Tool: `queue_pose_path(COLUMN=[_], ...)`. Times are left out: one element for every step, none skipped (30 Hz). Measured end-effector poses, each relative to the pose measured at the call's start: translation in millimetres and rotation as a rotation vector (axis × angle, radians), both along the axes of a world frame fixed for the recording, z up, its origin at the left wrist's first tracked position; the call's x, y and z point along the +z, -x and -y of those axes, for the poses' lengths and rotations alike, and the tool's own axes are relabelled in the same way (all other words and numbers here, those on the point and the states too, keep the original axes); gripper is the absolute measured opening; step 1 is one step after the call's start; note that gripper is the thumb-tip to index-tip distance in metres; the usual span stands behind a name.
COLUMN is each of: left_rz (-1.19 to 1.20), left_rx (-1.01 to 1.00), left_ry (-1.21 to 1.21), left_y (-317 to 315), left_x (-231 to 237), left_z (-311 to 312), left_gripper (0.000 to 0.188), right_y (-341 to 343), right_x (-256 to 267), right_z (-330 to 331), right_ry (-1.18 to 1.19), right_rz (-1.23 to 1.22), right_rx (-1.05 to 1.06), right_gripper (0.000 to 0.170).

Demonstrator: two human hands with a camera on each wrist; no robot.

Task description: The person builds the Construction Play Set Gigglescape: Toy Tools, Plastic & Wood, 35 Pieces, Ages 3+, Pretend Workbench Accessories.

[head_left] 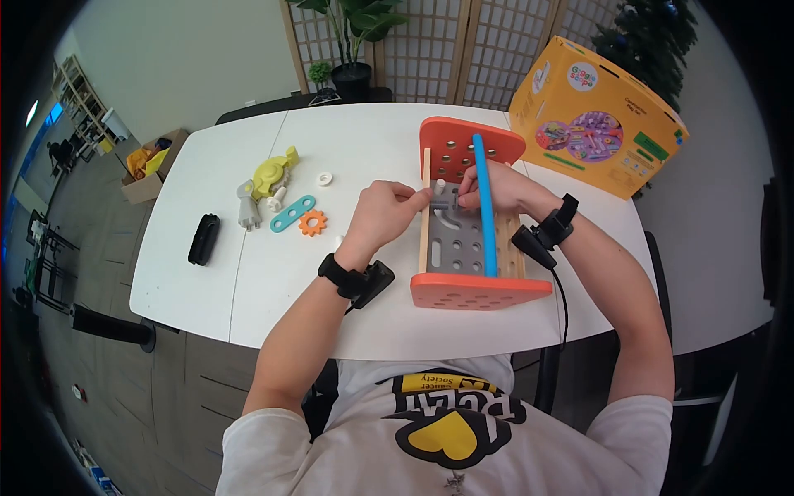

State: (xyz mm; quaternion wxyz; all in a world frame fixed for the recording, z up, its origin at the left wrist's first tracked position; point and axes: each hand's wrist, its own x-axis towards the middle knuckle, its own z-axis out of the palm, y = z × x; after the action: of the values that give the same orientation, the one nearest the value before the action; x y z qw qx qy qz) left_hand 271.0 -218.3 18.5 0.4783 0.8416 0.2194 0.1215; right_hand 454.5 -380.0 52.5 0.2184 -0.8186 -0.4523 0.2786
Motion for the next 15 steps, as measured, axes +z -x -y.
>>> queue_pose_path(left_rz=[0.010,0.021,0.033,0.044,0.039,0.034,0.031,0.041,0.051,0.059,0.041,0.023,0.004,0.005,0.004], left_rx=[0.002,0.003,0.003,0.002,0.004,0.006,0.007,0.009,0.010,0.011,0.008,0.004,0.001,0.000,0.000], left_ry=[0.002,0.003,0.005,0.005,-0.001,-0.009,-0.018,-0.024,-0.031,-0.037,-0.026,-0.016,-0.005,-0.004,-0.002], left_y=[0,0,-1,-1,-1,0,0,0,-1,-1,-1,-1,0,-1,0], left_x=[-2,-4,-6,-7,-7,-5,-4,-4,-6,-5,-3,0,2,4,4], left_z=[-1,-1,-1,-1,-1,0,1,1,1,2,2,3,4,5,6], left_gripper=[0.056,0.056,0.055,0.054,0.054,0.053,0.052,0.052,0.052,0.051,0.051,0.050,0.050,0.050,0.050], right_y=[0,1,-1,-4,-6,-8,-7,-5,-6,-5,-6,-6,-4,-4,-4], right_x=[0,-1,-4,-10,-14,-17,-18,-18,-20,-22,-24,-25,-25,-25,-26], right_z=[-1,-1,-2,-4,-5,-4,-4,-5,-6,-6,-7,-7,-9,-10,-10], right_ry=[-0.003,-0.006,-0.018,-0.031,-0.044,-0.064,-0.086,-0.107,-0.106,-0.104,-0.104,-0.094,-0.084,-0.074,-0.074], right_rz=[-0.059,-0.119,-0.192,-0.265,-0.337,-0.367,-0.396,-0.424,-0.464,-0.505,-0.545,-0.565,-0.585,-0.606,-0.609], right_rx=[-0.019,-0.038,-0.054,-0.071,-0.089,-0.097,-0.104,-0.111,-0.130,-0.150,-0.171,-0.168,-0.163,-0.158,-0.160], right_gripper=[0.021,0.020,0.019,0.018,0.017,0.015,0.013,0.011,0.011,0.010,0.010,0.010,0.010,0.010,0.010])
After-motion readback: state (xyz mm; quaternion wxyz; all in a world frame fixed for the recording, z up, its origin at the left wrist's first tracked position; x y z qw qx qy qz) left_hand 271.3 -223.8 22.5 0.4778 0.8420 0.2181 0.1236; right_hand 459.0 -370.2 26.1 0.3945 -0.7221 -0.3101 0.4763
